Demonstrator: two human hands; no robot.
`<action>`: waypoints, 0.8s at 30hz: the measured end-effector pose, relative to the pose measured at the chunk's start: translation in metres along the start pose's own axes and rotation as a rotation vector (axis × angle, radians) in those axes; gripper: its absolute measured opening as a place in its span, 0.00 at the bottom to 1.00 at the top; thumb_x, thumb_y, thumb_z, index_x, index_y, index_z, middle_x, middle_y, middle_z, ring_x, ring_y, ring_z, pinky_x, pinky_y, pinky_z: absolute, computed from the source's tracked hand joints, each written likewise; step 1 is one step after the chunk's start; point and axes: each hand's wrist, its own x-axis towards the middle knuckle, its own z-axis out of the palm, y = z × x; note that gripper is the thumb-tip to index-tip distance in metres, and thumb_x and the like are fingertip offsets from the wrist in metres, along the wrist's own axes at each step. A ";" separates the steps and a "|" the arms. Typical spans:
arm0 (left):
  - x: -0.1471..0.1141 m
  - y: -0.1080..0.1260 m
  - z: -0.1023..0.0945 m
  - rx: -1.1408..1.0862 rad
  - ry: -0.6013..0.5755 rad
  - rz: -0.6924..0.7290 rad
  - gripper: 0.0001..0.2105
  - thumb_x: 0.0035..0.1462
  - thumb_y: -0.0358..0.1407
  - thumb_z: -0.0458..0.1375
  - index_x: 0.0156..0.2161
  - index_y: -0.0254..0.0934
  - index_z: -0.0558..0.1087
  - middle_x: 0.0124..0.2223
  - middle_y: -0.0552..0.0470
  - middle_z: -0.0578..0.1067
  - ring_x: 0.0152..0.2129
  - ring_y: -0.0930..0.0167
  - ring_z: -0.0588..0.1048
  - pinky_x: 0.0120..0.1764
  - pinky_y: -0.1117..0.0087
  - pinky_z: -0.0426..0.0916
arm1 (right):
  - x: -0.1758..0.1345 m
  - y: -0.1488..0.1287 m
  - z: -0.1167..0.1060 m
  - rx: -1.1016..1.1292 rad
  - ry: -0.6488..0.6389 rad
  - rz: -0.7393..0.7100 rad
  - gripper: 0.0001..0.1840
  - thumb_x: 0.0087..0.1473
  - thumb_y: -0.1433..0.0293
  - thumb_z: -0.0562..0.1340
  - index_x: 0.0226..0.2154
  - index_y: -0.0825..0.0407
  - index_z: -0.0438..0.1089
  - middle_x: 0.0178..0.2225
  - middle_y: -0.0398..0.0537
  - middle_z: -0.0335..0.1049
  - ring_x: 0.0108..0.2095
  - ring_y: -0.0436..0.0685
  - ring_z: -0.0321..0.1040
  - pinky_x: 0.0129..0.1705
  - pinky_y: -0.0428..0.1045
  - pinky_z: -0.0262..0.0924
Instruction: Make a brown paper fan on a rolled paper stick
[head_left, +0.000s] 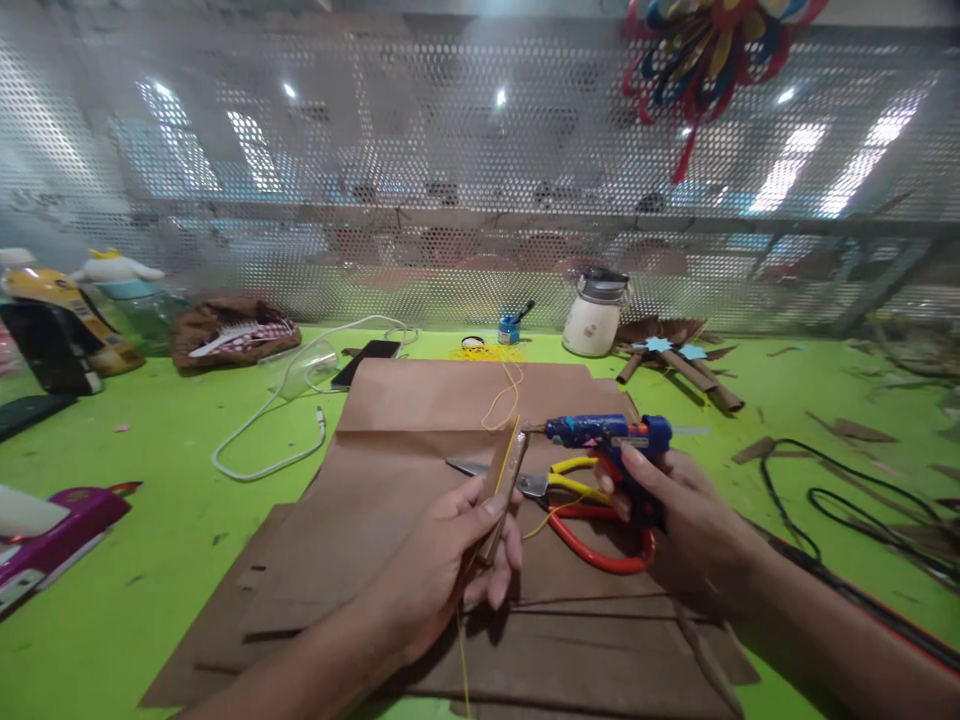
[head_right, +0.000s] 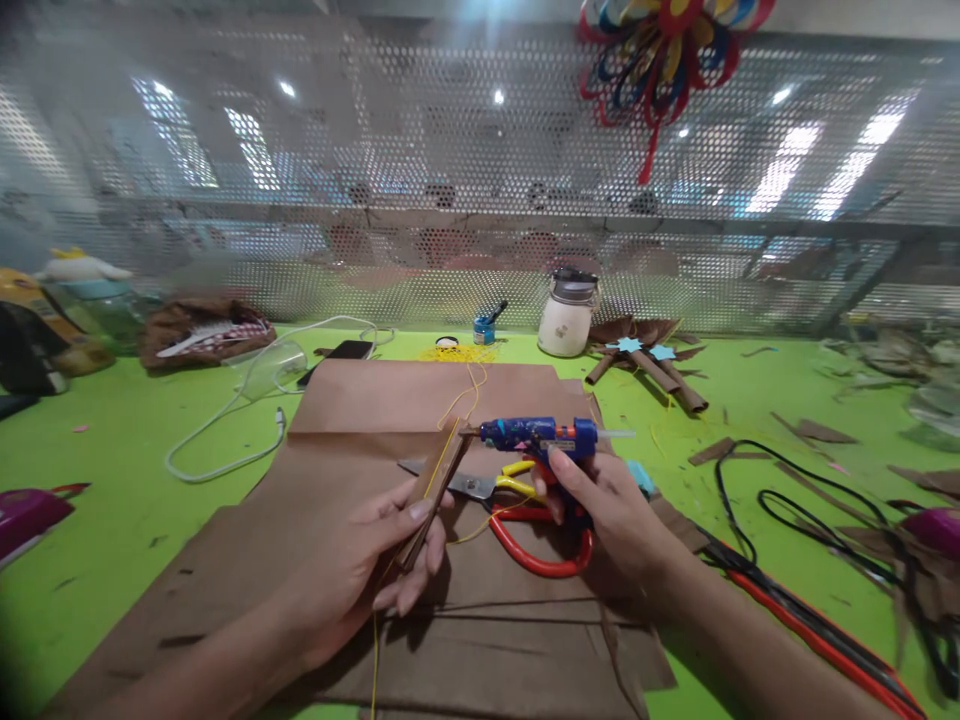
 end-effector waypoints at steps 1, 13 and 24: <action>0.000 0.000 0.001 -0.002 0.000 0.001 0.09 0.59 0.38 0.48 0.40 0.33 0.63 0.23 0.54 0.70 0.10 0.80 0.63 0.13 0.79 0.43 | 0.000 -0.002 0.000 0.007 0.011 -0.002 0.21 0.57 0.55 0.52 0.27 0.56 0.65 0.20 0.43 0.60 0.21 0.48 0.56 0.22 0.44 0.51; -0.004 0.003 0.000 -0.028 -0.036 -0.009 0.09 0.59 0.37 0.48 0.40 0.33 0.64 0.23 0.53 0.70 0.10 0.80 0.63 0.13 0.78 0.42 | -0.001 0.000 0.004 0.136 0.003 0.042 0.22 0.57 0.55 0.52 0.25 0.55 0.65 0.18 0.42 0.59 0.17 0.46 0.54 0.18 0.43 0.51; -0.004 0.005 0.001 -0.037 -0.029 0.020 0.09 0.59 0.37 0.49 0.40 0.33 0.64 0.23 0.54 0.69 0.09 0.81 0.62 0.13 0.79 0.42 | -0.005 0.004 0.008 0.153 -0.028 0.032 0.19 0.55 0.56 0.55 0.27 0.56 0.67 0.20 0.44 0.61 0.19 0.46 0.53 0.19 0.43 0.48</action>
